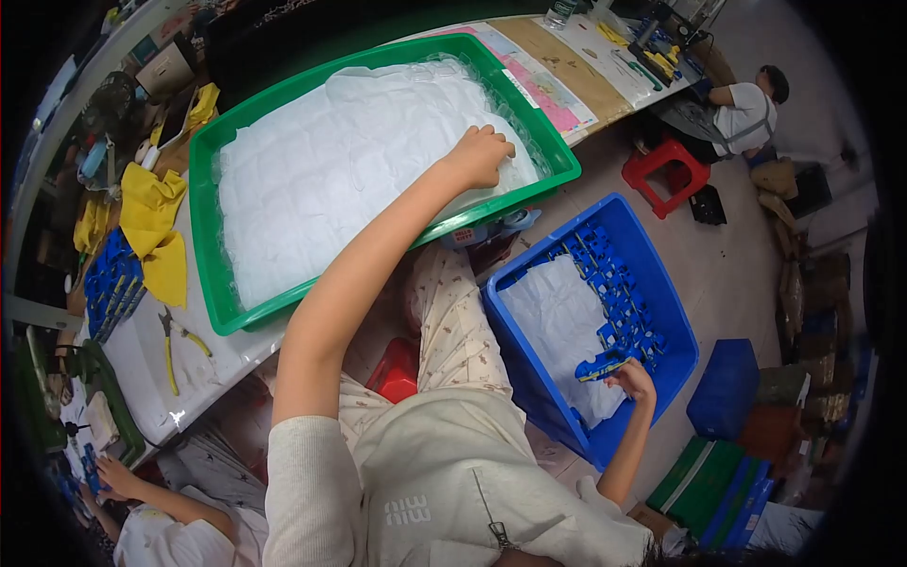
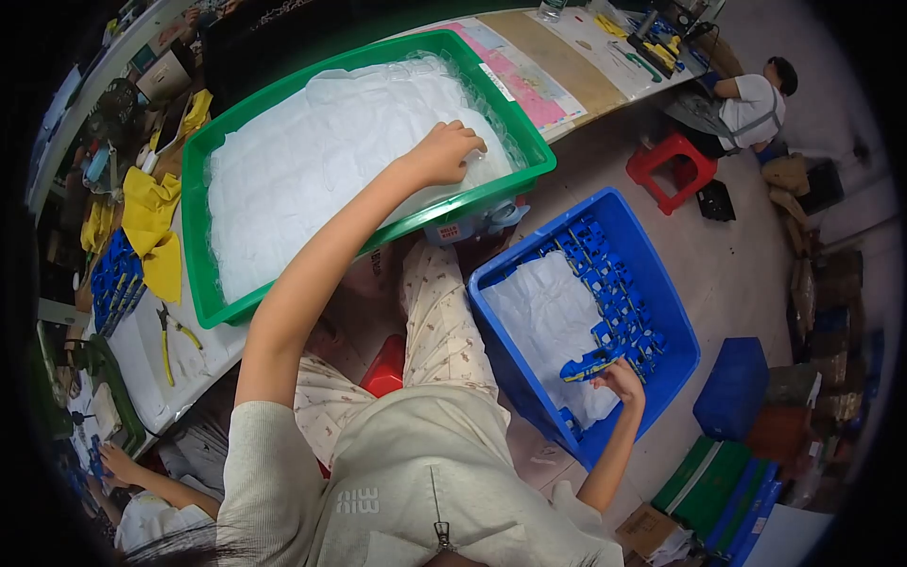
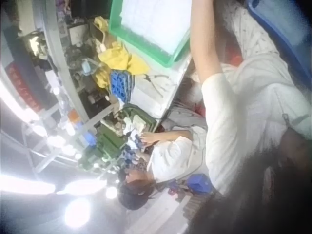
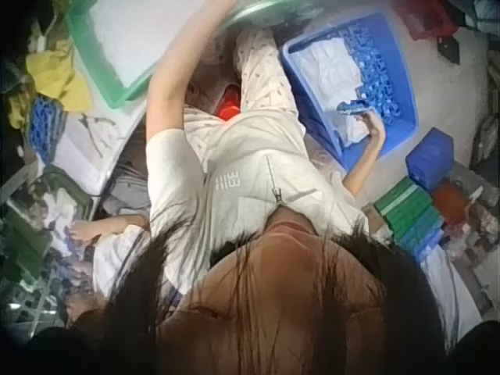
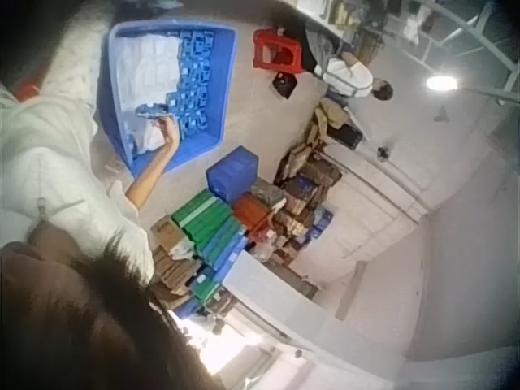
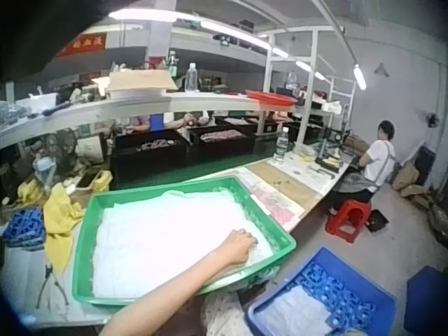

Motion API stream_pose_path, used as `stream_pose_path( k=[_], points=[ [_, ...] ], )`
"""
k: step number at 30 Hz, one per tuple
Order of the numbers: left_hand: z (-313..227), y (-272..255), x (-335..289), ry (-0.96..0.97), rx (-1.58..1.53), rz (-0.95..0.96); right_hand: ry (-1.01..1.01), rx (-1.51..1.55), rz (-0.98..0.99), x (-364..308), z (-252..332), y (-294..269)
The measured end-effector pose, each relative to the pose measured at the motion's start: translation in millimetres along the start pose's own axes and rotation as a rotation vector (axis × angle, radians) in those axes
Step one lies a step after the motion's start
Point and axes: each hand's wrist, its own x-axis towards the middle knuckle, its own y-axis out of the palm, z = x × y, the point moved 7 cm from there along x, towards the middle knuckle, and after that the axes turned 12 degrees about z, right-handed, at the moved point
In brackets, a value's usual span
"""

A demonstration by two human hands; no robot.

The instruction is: The person assembles small toy cars by inserting white plastic internal components into blue plastic shells by hand.

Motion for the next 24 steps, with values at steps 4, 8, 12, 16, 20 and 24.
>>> stream_pose_path(
  k=[4,8,12,16,20,24],
  points=[
    [13.8,-13.6,-10.4,0.004,-0.062,-0.182,-0.233,0.082,0.208,-7.2,69.8,96.1],
    [2.8,-67.7,-55.6,-0.075,-0.312,-0.653,-0.268,-0.019,0.629,20.9,70.1,171.0],
    [-17.1,-110.8,-183.3,-0.412,-0.66,-0.768,0.015,0.023,0.912,44.5,32.9,256.8],
    [-16.0,-111.7,-361.2,-0.832,-0.47,-1.066,0.193,-0.244,1.135,40.2,14.4,332.7],
    [1.0,-76.1,-512.4,-1.145,-0.286,-1.151,0.401,-0.398,1.198,33.2,2.3,381.8],
    [13.1,-65.2,-539.1,-1.127,-0.049,-0.789,0.414,-0.596,1.351,12.2,13.4,421.6]
  ],
)
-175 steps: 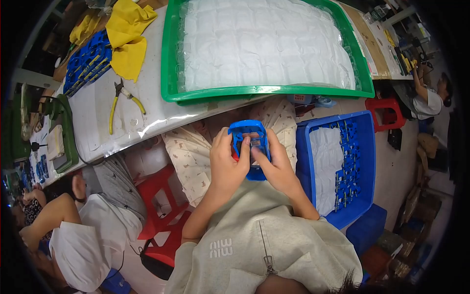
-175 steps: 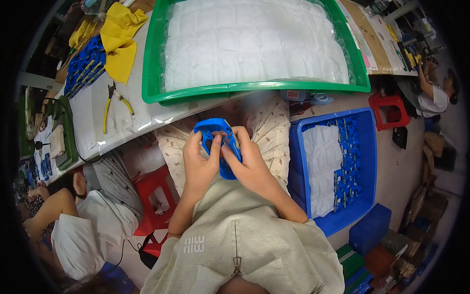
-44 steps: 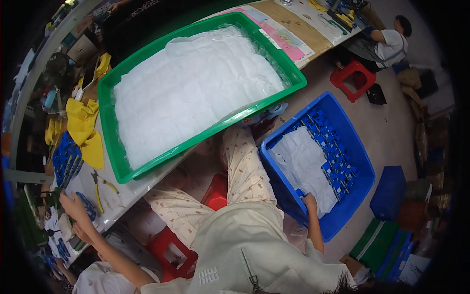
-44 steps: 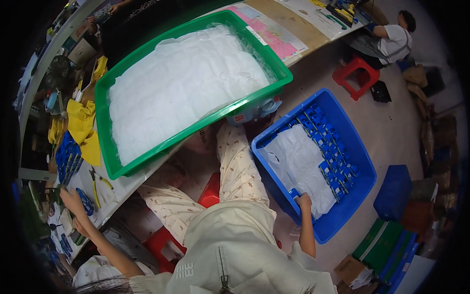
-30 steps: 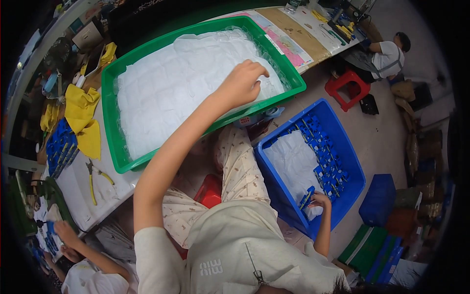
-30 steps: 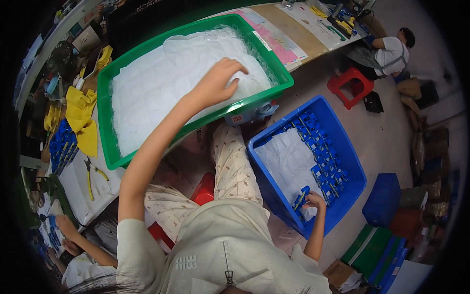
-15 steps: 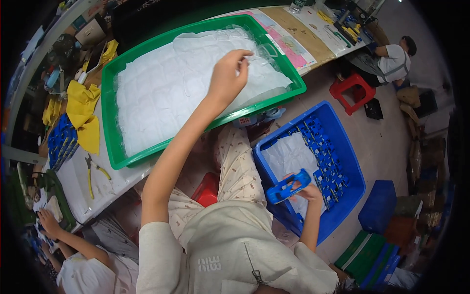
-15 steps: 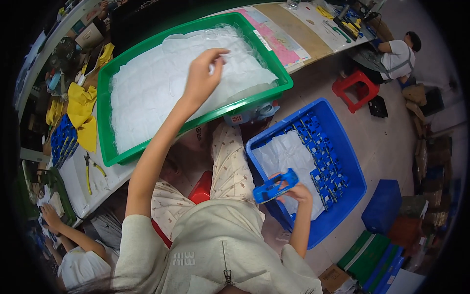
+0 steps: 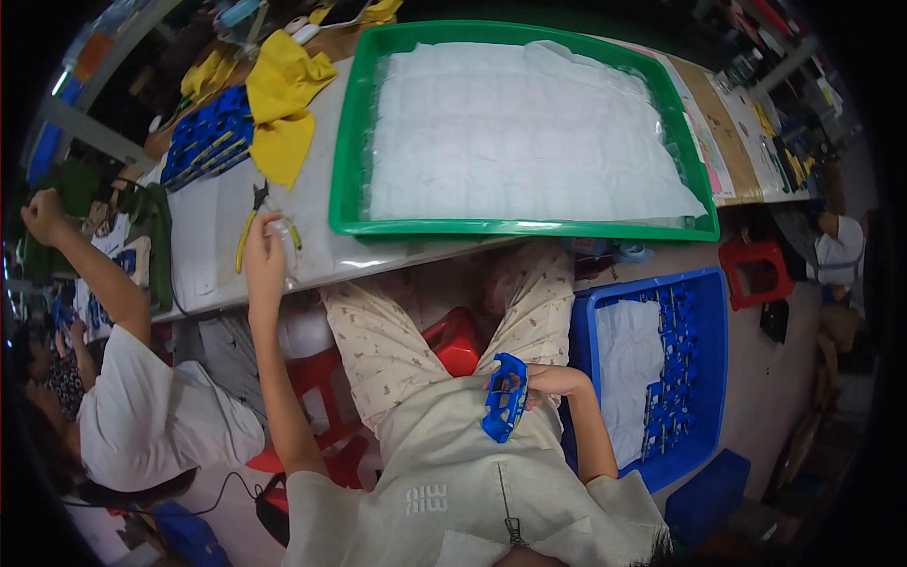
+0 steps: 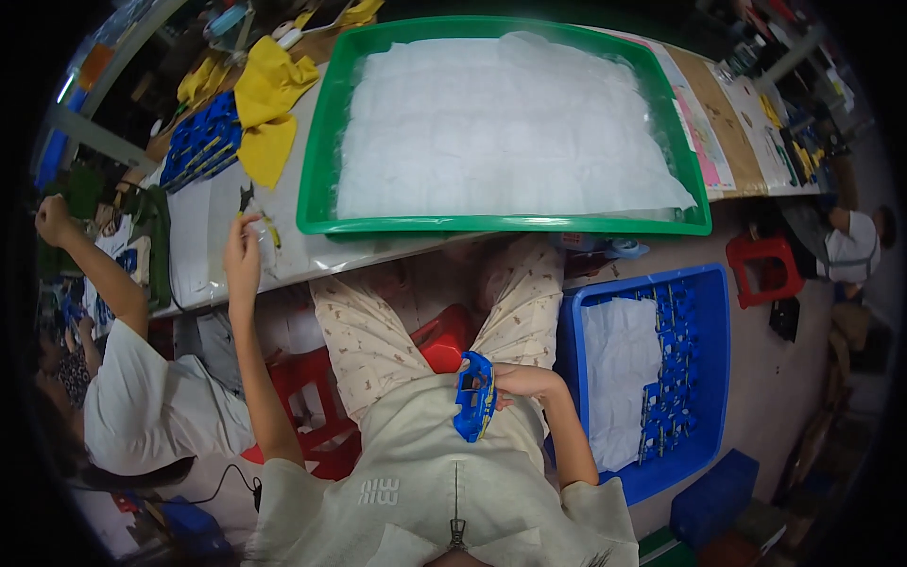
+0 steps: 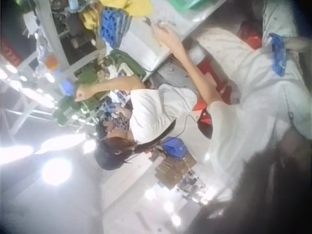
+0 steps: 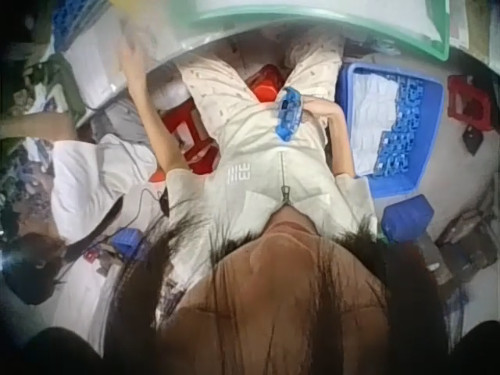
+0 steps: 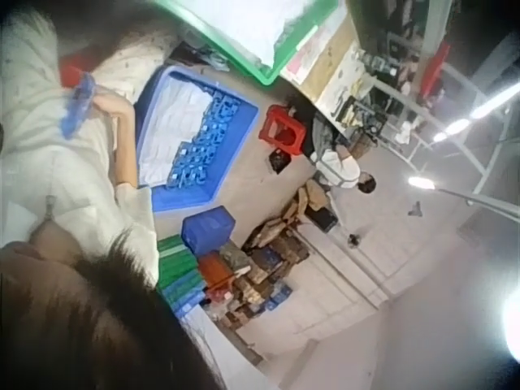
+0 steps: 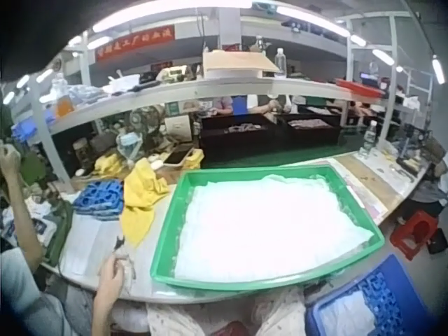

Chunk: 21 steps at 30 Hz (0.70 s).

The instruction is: The person assembles small toy cars by inserting white plastic internal components into blue plastic shells by hand.

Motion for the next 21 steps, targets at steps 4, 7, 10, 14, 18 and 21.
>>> stream_pose_path(
  k=[4,7,10,14,18,21],
  points=[
    [-23.7,7.9,21.9,0.057,0.206,0.045,0.162,-0.09,-0.098,11.7,-5.0,-3.7],
    [-43.4,-2.8,20.1,0.115,0.235,-0.229,0.1,-0.21,-0.126,20.2,-12.0,-9.0],
    [-40.0,-6.1,11.3,-0.031,0.057,-0.303,-0.008,-0.256,-0.165,25.5,4.6,-2.7],
    [-36.3,11.3,4.3,0.0,0.057,-0.247,-0.013,0.092,-0.218,36.4,-14.0,-1.9],
    [-56.3,32.3,-12.3,0.121,0.189,-0.089,-0.073,0.388,-0.114,49.9,-22.6,12.7],
    [-68.8,54.1,-34.4,0.204,0.304,0.072,0.004,0.406,-0.311,53.0,-27.7,11.4]
  ],
)
